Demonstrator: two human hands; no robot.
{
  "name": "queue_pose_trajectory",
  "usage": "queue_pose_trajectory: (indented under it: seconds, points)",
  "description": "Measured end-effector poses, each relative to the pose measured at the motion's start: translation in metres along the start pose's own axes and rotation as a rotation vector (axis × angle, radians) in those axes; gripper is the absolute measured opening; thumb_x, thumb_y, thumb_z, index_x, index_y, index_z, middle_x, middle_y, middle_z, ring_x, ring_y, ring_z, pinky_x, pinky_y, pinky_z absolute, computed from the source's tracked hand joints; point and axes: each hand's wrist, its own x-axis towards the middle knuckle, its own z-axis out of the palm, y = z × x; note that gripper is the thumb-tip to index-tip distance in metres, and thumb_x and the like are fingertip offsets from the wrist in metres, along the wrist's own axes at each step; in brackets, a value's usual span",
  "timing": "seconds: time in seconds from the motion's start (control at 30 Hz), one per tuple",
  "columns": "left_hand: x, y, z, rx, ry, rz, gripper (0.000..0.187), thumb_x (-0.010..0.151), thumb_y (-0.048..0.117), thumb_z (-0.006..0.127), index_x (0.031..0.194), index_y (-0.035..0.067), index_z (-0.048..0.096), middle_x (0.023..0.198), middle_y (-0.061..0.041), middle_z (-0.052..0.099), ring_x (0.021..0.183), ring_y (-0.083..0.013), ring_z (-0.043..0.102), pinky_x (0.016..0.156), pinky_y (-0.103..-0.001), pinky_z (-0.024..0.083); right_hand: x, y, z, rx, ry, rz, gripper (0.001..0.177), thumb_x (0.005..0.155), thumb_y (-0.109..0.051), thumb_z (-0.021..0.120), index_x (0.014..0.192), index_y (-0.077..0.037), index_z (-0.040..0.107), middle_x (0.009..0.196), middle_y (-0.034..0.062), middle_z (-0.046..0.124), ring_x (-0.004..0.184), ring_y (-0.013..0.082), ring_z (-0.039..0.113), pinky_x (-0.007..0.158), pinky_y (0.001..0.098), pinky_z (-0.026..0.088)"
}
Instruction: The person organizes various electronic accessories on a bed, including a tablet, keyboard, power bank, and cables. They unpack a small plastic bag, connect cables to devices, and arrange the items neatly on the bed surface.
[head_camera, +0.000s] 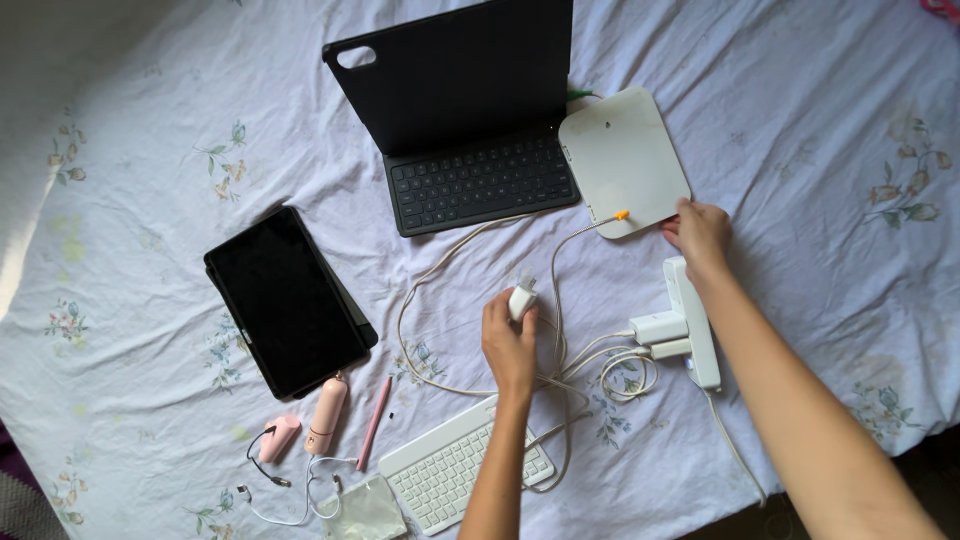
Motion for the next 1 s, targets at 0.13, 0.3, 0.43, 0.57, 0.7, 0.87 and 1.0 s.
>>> queue_pose_trajectory:
  seconds: [0.13,0.3,0.43,0.57,0.7,0.87,1.0]
  points:
    - [0.007,0.034,-0.006,0.369,0.022,0.090,0.054,0.078,0.017,0.080,0.128,0.003,0.065,0.135,-0.018,0.058,0.124,-0.0339,0.056,0.096,-0.047,0.044,0.016,-0.005,0.011,0.241,-0.056,0.225,0.031,0.102,-0.010,0.060,0.126,0.010,0.057,0.120,0.0202,0.066,0.104,0.0329,0.074,0.090,0.0431,0.066]
    - [0.038,0.076,0.008,0.319,0.053,0.383,0.058,0.076,0.011,0.077,0.131,0.001,0.062,0.140,-0.026,0.054,0.128,-0.0415,0.053,0.100,-0.050,0.043,0.016,-0.002,0.018,0.266,-0.115,0.317,0.030,0.101,-0.010,0.058,0.128,0.002,0.057,0.125,0.0167,0.064,0.114,0.0341,0.067,0.099,0.0548,0.059]
    - [0.077,0.101,0.041,0.119,-0.082,0.558,0.057,0.079,0.018,0.082,0.130,0.002,0.063,0.125,-0.018,0.065,0.116,-0.0357,0.062,0.097,-0.045,0.050,0.004,0.009,0.015,0.555,-0.281,0.230,0.034,0.102,-0.012,0.051,0.134,0.000,0.046,0.132,0.0185,0.060,0.114,0.0361,0.068,0.094,0.0590,0.057]
    - [0.101,0.111,0.076,0.219,-0.300,0.595,0.042,0.074,0.020,0.082,0.113,0.009,0.072,0.103,-0.011,0.071,0.095,-0.0300,0.070,0.076,-0.041,0.056,-0.016,0.013,0.017,0.547,-0.290,0.046,0.039,0.106,-0.012,0.053,0.138,-0.001,0.035,0.138,0.0202,0.055,0.117,0.0325,0.065,0.096,0.0553,0.059]
    - [0.111,0.106,0.094,0.345,-0.391,0.645,0.009,0.087,0.018,0.076,0.093,0.011,0.073,0.094,-0.009,0.072,0.086,-0.0300,0.072,0.073,-0.042,0.057,-0.033,0.003,0.022,0.478,-0.280,-0.102,0.047,0.104,-0.004,0.055,0.139,-0.008,0.024,0.144,0.0187,0.050,0.123,0.0278,0.062,0.097,0.0520,0.061]
    - [0.112,0.102,0.104,0.398,-0.340,0.874,0.006,0.081,0.007,0.070,0.087,0.006,0.068,0.091,-0.013,0.071,0.087,-0.0295,0.073,0.072,-0.039,0.058,-0.047,-0.017,0.023,0.442,-0.297,-0.238,0.053,0.105,-0.004,0.053,0.143,-0.011,0.018,0.143,0.0160,0.050,0.121,0.0248,0.063,0.091,0.0433,0.062]
    - [0.105,0.114,0.105,0.374,-0.336,0.870,0.008,0.083,0.008,0.067,0.088,0.003,0.067,0.092,-0.017,0.072,0.087,-0.0321,0.074,0.072,-0.040,0.059,-0.062,-0.036,0.019,0.257,-0.140,-0.403,0.055,0.110,-0.002,0.055,0.149,-0.009,0.018,0.130,0.0216,0.056,0.110,0.0243,0.062,0.085,0.0409,0.060]
